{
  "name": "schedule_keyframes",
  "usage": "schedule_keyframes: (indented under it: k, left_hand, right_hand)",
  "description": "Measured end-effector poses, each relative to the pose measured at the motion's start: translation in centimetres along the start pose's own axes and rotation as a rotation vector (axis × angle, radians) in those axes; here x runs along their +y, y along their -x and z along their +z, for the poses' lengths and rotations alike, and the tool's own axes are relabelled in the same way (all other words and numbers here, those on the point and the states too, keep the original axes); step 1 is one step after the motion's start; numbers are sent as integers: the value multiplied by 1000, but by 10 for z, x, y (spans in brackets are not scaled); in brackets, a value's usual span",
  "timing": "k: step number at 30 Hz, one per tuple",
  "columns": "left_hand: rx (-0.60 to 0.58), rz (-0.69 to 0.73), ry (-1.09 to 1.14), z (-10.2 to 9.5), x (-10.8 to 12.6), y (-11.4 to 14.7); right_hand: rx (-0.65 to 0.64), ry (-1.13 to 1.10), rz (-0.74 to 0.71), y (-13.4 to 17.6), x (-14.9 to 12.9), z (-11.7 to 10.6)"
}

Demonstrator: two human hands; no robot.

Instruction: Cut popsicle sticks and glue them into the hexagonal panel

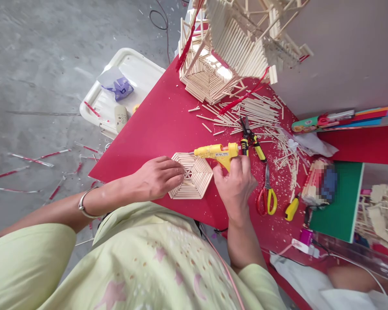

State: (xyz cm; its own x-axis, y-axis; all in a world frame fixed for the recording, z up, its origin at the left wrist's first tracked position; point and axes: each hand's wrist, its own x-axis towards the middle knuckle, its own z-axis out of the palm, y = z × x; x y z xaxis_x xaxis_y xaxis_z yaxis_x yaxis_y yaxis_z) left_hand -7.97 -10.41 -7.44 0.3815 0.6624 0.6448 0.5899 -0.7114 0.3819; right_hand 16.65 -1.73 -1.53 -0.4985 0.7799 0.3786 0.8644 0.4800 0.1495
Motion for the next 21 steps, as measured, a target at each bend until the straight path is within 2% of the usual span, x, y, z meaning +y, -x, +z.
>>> schedule_keyframes:
  k: [5,11,21]
  left_hand:
    - [-41,-2,-38,1,0,3]
    - [-10,-18,20,-1,0,0]
    - [-18,24,-86,-2,0,-1]
  right_hand:
    - [-13,15,38,3,9,-3]
    - [32,64,36,6,17,-8]
    - [-4,46,86,8,18,-10]
